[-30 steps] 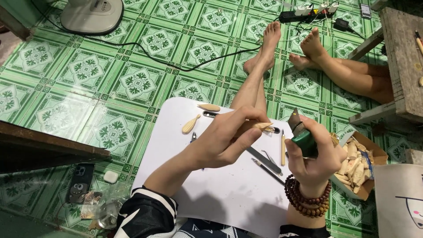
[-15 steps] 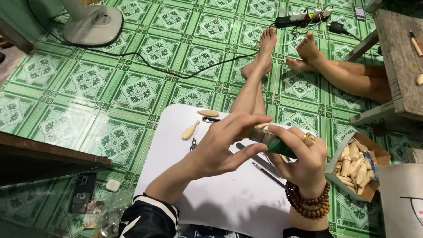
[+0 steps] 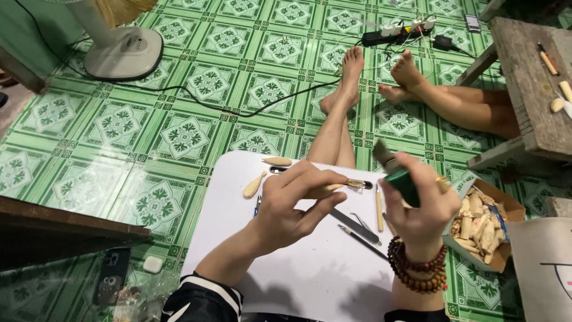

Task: Carving and shaping a small wooden object using a utility knife and carving tools.

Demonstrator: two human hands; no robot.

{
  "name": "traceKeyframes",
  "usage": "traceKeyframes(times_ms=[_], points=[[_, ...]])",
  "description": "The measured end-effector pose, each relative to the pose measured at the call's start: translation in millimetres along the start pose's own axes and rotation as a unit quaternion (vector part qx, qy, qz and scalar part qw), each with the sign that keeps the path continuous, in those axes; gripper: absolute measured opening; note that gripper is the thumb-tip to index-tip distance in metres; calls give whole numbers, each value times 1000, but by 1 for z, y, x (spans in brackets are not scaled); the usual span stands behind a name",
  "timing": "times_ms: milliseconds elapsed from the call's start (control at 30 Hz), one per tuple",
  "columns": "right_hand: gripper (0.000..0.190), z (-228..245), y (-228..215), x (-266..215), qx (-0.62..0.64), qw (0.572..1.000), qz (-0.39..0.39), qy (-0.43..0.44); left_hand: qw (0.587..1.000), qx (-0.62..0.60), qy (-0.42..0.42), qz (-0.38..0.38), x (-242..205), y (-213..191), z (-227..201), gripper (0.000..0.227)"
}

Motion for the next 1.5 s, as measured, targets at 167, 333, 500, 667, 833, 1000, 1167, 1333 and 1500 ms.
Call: traceKeyframes(times_ms=[167, 333, 500, 667, 833, 1000, 1167, 1333, 1500], points=[[38, 14, -7, 9, 72, 997, -8, 32, 1000, 0, -3, -17, 3, -3, 2, 21], [47, 35, 5, 12, 305, 942, 99, 104, 993, 18, -41, 107, 3, 1, -7, 22], [25, 54, 9, 22, 363, 919, 131, 84, 967, -42, -119, 220, 0, 12, -2, 17], [12, 59, 2, 30, 354, 922, 128, 86, 953, -112, -130, 251, 2, 9, -6, 16], [11, 59, 1, 32, 356, 923, 126, 74, 947, -85, -139, 279, 1, 8, -2, 13], [15, 59, 0, 30, 349, 928, 111, 73, 936, 3, -186, 300, -3, 7, 5, 35], [11, 54, -3, 32, 335, 935, 100, 64, 941, 3, -163, 296, -4, 7, 13, 22], [16, 57, -1, 32, 335, 931, 118, 86, 945, 32, -139, 293, -4, 8, 11, 23], [19, 61, 1, 37, 327, 930, 129, 104, 933, 114, -143, 310, -6, 10, 10, 19]])
Point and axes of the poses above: each hand's wrist, its own x-axis towards the middle knuckle, its own y-axis out of the palm, z = x × y, the point moved 4 cm from there along x, towards the middle knuckle, and after that the axes turned 13 degrees about z, right-handed, at the moved point
